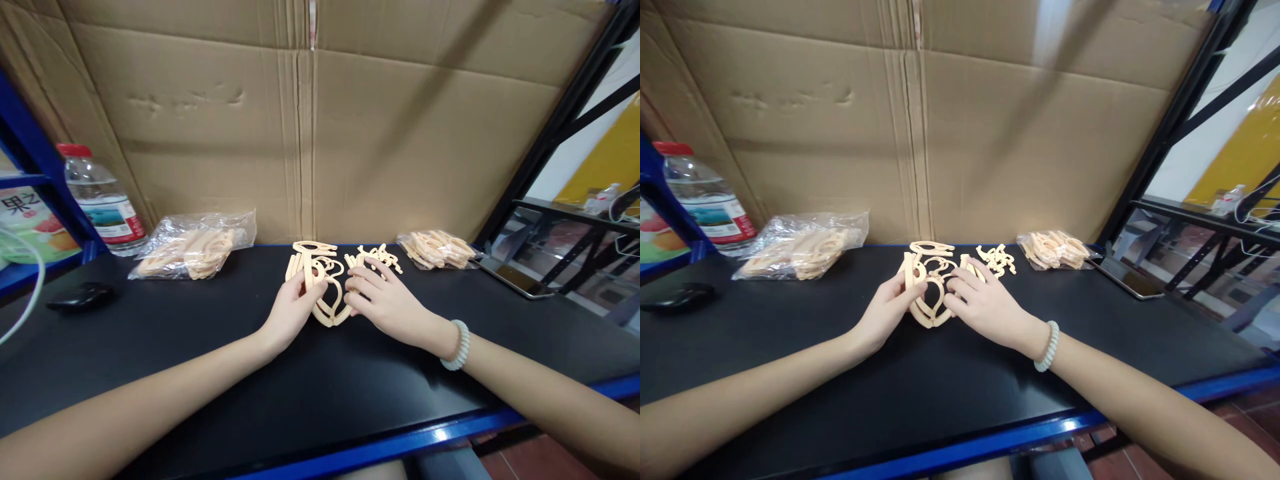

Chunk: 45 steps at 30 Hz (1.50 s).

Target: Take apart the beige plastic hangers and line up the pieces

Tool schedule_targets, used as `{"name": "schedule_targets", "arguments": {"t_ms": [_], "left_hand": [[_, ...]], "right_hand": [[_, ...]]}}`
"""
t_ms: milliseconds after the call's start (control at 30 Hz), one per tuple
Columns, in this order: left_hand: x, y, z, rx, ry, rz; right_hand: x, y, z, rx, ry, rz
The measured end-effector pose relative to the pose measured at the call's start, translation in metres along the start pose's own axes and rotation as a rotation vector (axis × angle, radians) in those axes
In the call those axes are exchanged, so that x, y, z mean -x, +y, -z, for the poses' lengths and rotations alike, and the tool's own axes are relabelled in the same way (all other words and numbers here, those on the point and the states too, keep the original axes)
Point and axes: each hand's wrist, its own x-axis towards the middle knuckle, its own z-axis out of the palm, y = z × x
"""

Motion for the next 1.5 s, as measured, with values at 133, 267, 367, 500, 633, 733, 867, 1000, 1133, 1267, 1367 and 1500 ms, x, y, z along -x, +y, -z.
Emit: {"name": "schedule_targets", "arguments": {"t_ms": [133,267,367,500,633,733,867,1000,1133,1267,1367,1500], "left_hand": [[0.002,-0.001,0.002,-0.091,-0.004,-0.015],[0.004,-0.002,0.002,-0.07,0.0,-0.034],[0.006,0.0,0.0,0.0,0.019,-0.039],[0.008,0.003,-0.002,0.044,-0.011,-0.039],[0.008,0.006,-0.002,0.071,-0.037,-0.005],[0.006,0.006,-0.002,0.094,-0.036,0.062],[0.003,0.002,-0.001,0.163,0.037,0.142],[0.003,0.001,-0.001,0.174,0.039,0.153],[0.004,0.003,-0.002,0.216,0.023,0.174],[0.003,0.003,-0.001,0.222,0.035,0.166],[0.002,0.002,-0.001,0.224,0.035,0.157],[0.003,0.003,-0.001,0.225,0.03,0.157]], "right_hand": [[0.0,-0.003,0.0,-0.072,-0.109,-0.003],[0.002,-0.007,0.002,-0.163,-0.179,-0.069],[0.002,-0.012,0.004,-0.253,-0.215,-0.191],[0.0,-0.017,0.004,-0.299,-0.228,-0.29],[0.002,-0.018,0.002,-0.244,-0.168,-0.206],[0.002,-0.018,0.002,-0.215,-0.112,-0.148],[0.0,-0.017,0.005,-0.123,-0.034,-0.015],[0.005,0.006,0.004,-0.257,0.053,-0.129],[0.02,0.046,-0.004,-0.304,0.053,-0.393],[0.029,0.065,-0.009,-0.273,-0.029,-0.368],[0.027,0.062,-0.01,-0.389,-0.101,-0.326],[0.024,0.053,-0.013,-0.485,-0.152,-0.297]]}}
